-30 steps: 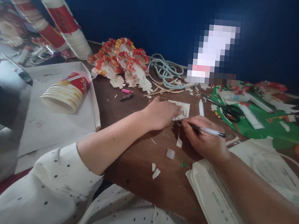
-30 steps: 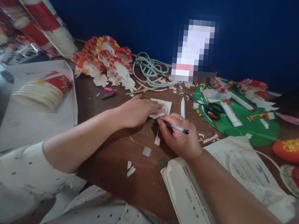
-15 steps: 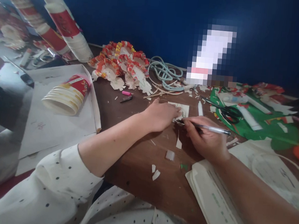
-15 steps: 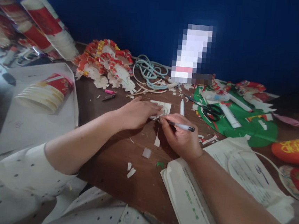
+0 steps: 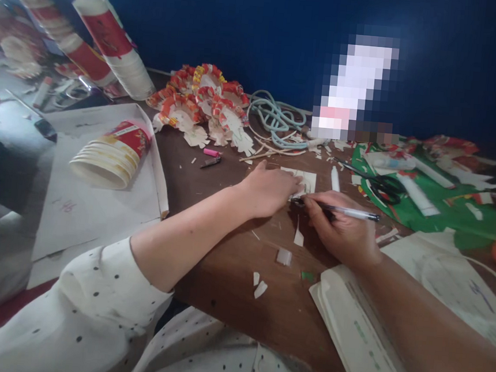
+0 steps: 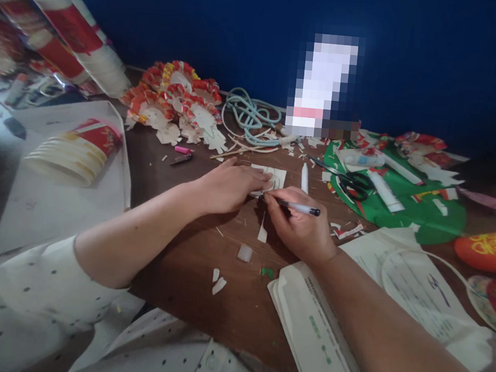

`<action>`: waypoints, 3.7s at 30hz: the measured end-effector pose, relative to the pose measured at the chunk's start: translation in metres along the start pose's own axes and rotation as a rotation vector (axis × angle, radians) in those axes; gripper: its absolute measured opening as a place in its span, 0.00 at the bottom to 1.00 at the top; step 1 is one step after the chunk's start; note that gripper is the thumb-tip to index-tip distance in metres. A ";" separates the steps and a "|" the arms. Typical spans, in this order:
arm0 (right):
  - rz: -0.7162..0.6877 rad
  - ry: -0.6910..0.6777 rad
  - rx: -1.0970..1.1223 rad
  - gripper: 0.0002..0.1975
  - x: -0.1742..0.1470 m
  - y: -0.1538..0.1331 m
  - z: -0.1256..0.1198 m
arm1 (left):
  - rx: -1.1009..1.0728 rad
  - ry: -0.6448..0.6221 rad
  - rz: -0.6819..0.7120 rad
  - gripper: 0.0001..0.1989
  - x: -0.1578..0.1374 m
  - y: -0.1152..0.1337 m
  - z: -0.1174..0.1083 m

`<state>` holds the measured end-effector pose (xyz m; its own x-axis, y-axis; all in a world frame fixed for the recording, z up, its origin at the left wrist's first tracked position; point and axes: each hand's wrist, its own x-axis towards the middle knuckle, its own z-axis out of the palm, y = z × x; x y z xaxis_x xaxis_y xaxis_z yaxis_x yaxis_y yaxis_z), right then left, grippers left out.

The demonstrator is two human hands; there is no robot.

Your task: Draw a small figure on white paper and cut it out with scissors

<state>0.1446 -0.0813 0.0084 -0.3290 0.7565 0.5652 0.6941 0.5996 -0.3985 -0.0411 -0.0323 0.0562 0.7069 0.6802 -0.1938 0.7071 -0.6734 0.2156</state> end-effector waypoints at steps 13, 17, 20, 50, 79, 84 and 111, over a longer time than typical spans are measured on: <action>0.021 -0.008 0.031 0.05 -0.001 0.003 0.001 | -0.006 -0.010 0.007 0.23 0.001 -0.003 0.002; 0.000 -0.018 0.028 0.04 0.000 0.003 0.000 | -0.013 -0.019 0.003 0.24 0.001 -0.002 0.001; -0.003 -0.025 0.031 0.04 0.000 0.002 0.000 | -0.017 -0.004 0.002 0.23 0.001 -0.002 0.002; 0.009 -0.011 0.045 0.05 0.000 0.001 -0.001 | 0.007 0.004 0.011 0.24 0.002 -0.002 0.002; 0.021 -0.003 0.045 0.05 -0.001 -0.001 -0.004 | -0.001 0.019 0.024 0.23 0.001 -0.003 0.002; 0.031 0.014 0.065 0.06 0.002 -0.005 -0.008 | 0.006 -0.015 0.001 0.24 0.001 0.000 -0.001; 0.016 -0.036 -0.002 0.06 0.000 -0.002 0.000 | -0.002 -0.003 0.017 0.22 0.001 -0.001 0.001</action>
<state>0.1437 -0.0823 0.0095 -0.3402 0.7750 0.5326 0.7008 0.5866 -0.4059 -0.0414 -0.0311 0.0544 0.7187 0.6681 -0.1927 0.6951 -0.6842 0.2205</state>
